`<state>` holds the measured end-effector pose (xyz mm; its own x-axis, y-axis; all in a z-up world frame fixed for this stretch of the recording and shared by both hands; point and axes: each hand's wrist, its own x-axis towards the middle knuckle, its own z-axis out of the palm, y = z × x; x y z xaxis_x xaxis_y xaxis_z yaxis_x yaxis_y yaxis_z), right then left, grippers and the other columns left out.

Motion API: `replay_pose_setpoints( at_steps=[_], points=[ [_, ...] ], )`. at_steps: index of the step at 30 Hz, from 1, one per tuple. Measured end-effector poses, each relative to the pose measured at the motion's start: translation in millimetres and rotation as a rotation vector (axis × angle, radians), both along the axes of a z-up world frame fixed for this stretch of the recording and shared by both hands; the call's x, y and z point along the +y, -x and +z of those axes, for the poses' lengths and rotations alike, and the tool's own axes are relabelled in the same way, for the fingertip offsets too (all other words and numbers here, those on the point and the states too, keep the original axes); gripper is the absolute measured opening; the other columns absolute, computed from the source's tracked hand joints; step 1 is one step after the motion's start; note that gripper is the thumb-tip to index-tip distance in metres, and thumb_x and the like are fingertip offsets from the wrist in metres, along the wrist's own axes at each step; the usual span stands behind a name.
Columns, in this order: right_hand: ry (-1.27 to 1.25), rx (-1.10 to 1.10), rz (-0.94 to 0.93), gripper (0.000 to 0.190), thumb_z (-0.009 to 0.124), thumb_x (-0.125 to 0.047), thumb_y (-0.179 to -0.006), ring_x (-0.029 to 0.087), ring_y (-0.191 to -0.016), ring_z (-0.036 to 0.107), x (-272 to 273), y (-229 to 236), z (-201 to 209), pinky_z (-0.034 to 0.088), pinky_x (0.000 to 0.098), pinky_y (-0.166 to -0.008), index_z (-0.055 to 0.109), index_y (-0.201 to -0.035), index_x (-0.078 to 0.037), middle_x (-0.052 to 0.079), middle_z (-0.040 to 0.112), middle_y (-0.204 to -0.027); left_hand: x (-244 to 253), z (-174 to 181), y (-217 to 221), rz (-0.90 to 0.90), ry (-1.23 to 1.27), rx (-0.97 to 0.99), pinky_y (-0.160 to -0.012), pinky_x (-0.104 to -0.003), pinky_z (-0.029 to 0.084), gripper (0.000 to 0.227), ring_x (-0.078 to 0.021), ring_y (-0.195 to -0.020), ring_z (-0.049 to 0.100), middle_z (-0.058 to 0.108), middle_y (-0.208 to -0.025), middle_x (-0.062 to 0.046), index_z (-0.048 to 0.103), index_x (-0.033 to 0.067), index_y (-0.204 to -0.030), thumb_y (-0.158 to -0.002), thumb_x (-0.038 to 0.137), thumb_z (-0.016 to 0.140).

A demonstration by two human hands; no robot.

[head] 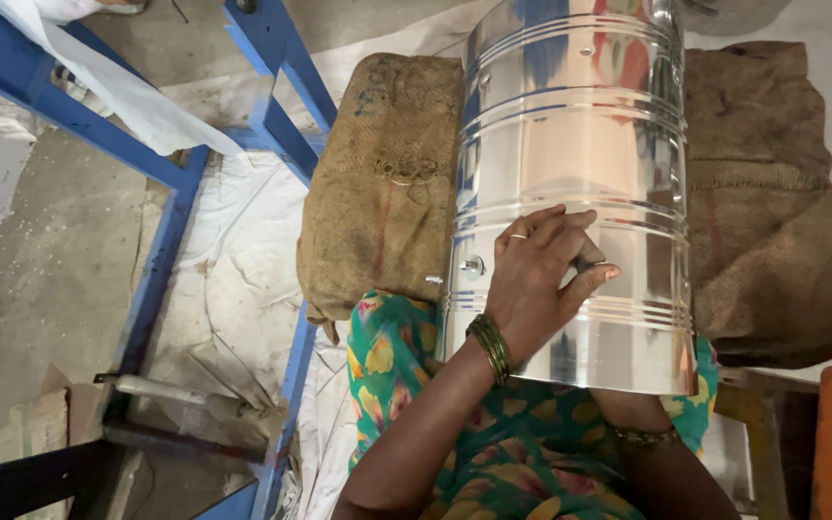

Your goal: The person assembles a cylindrical metal container by inserting bolts and tightening nuts with their hands. They repeatedly reach for fasteners from a nearby tray, insert them into pre-drilled holes, and secure them while holding the container on their lap.

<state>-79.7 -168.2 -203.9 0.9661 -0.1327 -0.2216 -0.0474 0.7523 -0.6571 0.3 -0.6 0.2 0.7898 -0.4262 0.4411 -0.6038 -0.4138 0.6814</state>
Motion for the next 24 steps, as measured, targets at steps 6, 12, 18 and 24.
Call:
replay_pose_setpoints(
  at_steps=[6, 12, 18, 24],
  points=[
    [-0.001, 0.000, -0.004, 0.042, 0.057, -0.037, -0.106, 0.021, -0.085, 0.060, 0.2, -0.2, -0.3, 0.053, 0.0351, -0.071, 0.056, -0.126, 0.000, 0.011, 0.062, -0.100, -0.3, -0.8, -0.3, 0.003, 0.014, 0.003, -0.114, -0.049, 0.034, 0.026, -0.0298, -0.140, 0.053, 0.067, -0.139, -0.005, 0.068, 0.0125, -0.094, -0.093, 0.038, 0.073],
    [0.004, 0.003, -0.008, 0.042, 0.058, -0.037, -0.106, 0.022, -0.084, 0.061, 0.4, 0.0, 1.7, 0.053, 0.0352, -0.070, 0.057, -0.125, 0.001, 0.011, 0.062, -0.098, -0.4, -1.0, 0.0, 0.003, 0.025, 0.001, -0.115, -0.049, 0.034, 0.024, -0.0295, -0.140, 0.053, 0.067, -0.138, -0.005, 0.069, 0.0136, -0.096, -0.092, 0.037, 0.074],
    [0.012, 0.011, -0.004, 0.042, 0.059, -0.037, -0.106, 0.022, -0.082, 0.061, 0.2, 3.0, 2.9, 0.053, 0.0353, -0.069, 0.058, -0.124, 0.001, 0.011, 0.063, -0.097, 0.2, -1.0, 0.5, -0.002, 0.030, 0.011, -0.115, -0.049, 0.035, 0.024, -0.0295, -0.140, 0.053, 0.067, -0.139, -0.005, 0.069, 0.0132, -0.097, -0.092, 0.036, 0.074],
    [0.016, 0.010, -0.005, 0.042, 0.059, -0.038, -0.106, 0.022, -0.081, 0.061, -0.6, 1.2, 6.0, 0.053, 0.0354, -0.068, 0.058, -0.123, 0.001, 0.011, 0.063, -0.096, -0.9, 1.7, 0.1, 0.007, 0.009, 0.004, -0.115, -0.049, 0.034, 0.025, -0.0295, -0.140, 0.053, 0.067, -0.138, -0.006, 0.068, 0.0126, -0.095, -0.091, 0.036, 0.074]
  ],
)
